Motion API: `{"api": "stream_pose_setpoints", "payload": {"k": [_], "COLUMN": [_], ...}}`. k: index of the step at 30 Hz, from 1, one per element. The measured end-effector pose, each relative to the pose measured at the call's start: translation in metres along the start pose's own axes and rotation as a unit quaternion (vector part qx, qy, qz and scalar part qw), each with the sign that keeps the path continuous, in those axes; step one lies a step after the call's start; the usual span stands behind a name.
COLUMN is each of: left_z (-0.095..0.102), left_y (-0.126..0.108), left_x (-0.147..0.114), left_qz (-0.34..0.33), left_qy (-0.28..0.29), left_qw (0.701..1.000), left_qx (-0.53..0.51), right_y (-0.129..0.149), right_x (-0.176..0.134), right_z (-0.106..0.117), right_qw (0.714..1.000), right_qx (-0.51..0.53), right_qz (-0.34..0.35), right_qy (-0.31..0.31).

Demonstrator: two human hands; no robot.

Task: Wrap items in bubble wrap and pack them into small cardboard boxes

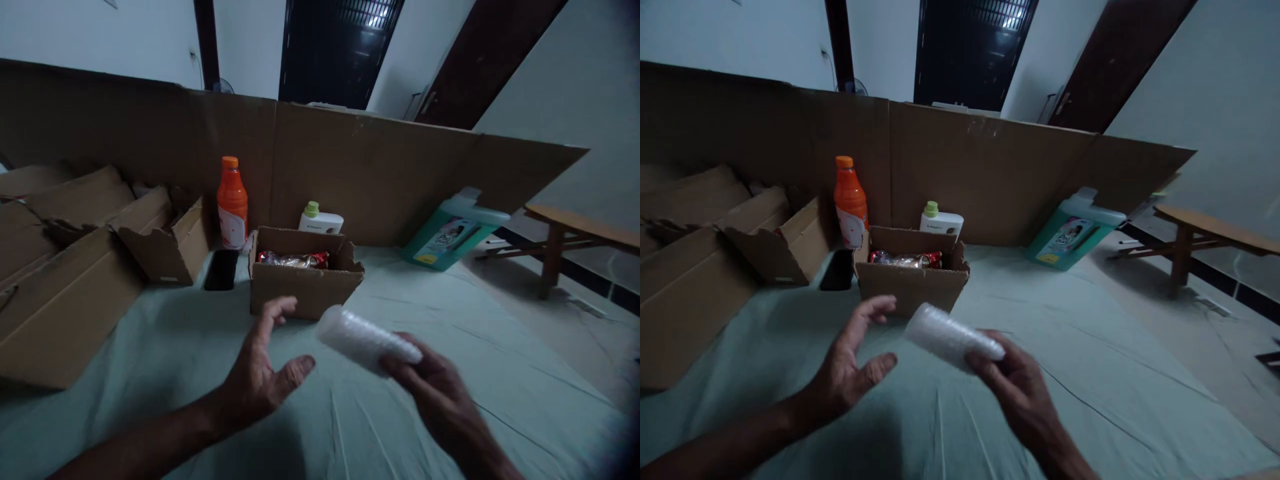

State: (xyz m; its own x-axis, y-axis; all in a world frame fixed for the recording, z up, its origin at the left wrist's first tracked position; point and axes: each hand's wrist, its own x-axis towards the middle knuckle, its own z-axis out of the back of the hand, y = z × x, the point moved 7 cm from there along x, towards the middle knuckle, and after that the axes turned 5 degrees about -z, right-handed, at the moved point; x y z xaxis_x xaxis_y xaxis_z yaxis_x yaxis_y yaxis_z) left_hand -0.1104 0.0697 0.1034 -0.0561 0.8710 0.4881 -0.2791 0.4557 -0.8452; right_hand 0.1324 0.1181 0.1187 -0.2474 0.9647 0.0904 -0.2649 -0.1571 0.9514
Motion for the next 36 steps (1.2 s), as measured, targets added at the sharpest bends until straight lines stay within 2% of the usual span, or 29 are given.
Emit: {"api": "stream_pose_setpoints", "payload": {"k": [1, 3, 4, 6, 8, 10, 11, 13, 15, 18, 21, 23, 25, 27, 29, 31, 32, 33, 34, 35, 36], "left_z": [0.017, 0.041, 0.046, 0.047, 0.042, 0.039, 0.038, 0.037, 0.038, 0.040, 0.040, 0.039, 0.039, 0.041, 0.048, 0.058, 0.063, 0.066, 0.068, 0.067, 0.064], "left_y": [-0.006, -0.013, -0.012, -0.003, 0.005, 0.008, 0.007, 0.006, 0.006, 0.008, 0.009, 0.010, 0.011, 0.011, 0.009, 0.012, 0.019, 0.030, 0.043, 0.059, 0.074], "left_x": [0.013, 0.038, 0.049, 0.064, 0.068, 0.063, 0.060, 0.056, 0.056, 0.060, 0.061, 0.062, 0.063, 0.063, 0.059, 0.051, 0.048, 0.044, 0.041, 0.037, 0.033], "left_qz": [-0.065, -0.164, -0.193, -0.221, -0.236, -0.254, -0.260, -0.264, -0.257, -0.244, -0.248, -0.252, -0.252, -0.259, -0.266, -0.245, -0.214, -0.168, -0.114, -0.058, -0.008], "left_qy": [-0.046, -0.108, -0.117, -0.090, -0.051, -0.034, -0.031, -0.028, -0.023, -0.020, -0.020, -0.021, -0.018, -0.025, -0.058, -0.099, -0.112, -0.115, -0.112, -0.102, -0.090], "left_qw": [0.994, 0.955, 0.934, 0.906, 0.897, 0.892, 0.892, 0.894, 0.899, 0.908, 0.911, 0.909, 0.907, 0.903, 0.901, 0.910, 0.922, 0.938, 0.955, 0.969, 0.979], "left_qx": [0.078, 0.220, 0.277, 0.349, 0.371, 0.371, 0.369, 0.362, 0.353, 0.340, 0.330, 0.331, 0.336, 0.341, 0.338, 0.319, 0.302, 0.280, 0.252, 0.219, 0.184], "right_y": [0.015, 0.046, 0.062, 0.090, 0.111, 0.122, 0.122, 0.114, 0.098, 0.065, 0.034, 0.025, 0.028, 0.046, 0.072, 0.092, 0.094, 0.087, 0.071, 0.049, 0.024], "right_x": [0.009, 0.028, 0.038, 0.062, 0.087, 0.110, 0.119, 0.135, 0.147, 0.157, 0.164, 0.169, 0.171, 0.168, 0.160, 0.146, 0.137, 0.128, 0.119, 0.113, 0.108], "right_z": [0.013, 0.035, 0.042, 0.046, 0.036, 0.013, -0.001, -0.027, -0.049, -0.076, -0.092, -0.096, -0.095, -0.084, -0.058, -0.016, 0.008, 0.030, 0.047, 0.055, 0.053], "right_qw": [0.998, 0.982, 0.966, 0.928, 0.892, 0.846, 0.814, 0.743, 0.688, 0.654, 0.655, 0.661, 0.673, 0.690, 0.715, 0.750, 0.776, 0.808, 0.842, 0.876, 0.904], "right_qx": [-0.042, -0.152, -0.214, -0.327, -0.406, -0.471, -0.505, -0.573, -0.618, -0.633, -0.634, -0.635, -0.625, -0.606, -0.594, -0.580, -0.559, -0.528, -0.489, -0.444, -0.401], "right_qz": [0.026, 0.077, 0.101, 0.139, 0.188, 0.246, 0.271, 0.301, 0.311, 0.318, 0.303, 0.287, 0.276, 0.285, 0.306, 0.310, 0.292, 0.254, 0.203, 0.156, 0.118], "right_qy": [-0.028, -0.083, -0.104, -0.114, -0.068, 0.033, 0.088, 0.172, 0.220, 0.265, 0.279, 0.278, 0.285, 0.274, 0.206, 0.071, -0.006, -0.069, -0.104, -0.107, -0.091]}}
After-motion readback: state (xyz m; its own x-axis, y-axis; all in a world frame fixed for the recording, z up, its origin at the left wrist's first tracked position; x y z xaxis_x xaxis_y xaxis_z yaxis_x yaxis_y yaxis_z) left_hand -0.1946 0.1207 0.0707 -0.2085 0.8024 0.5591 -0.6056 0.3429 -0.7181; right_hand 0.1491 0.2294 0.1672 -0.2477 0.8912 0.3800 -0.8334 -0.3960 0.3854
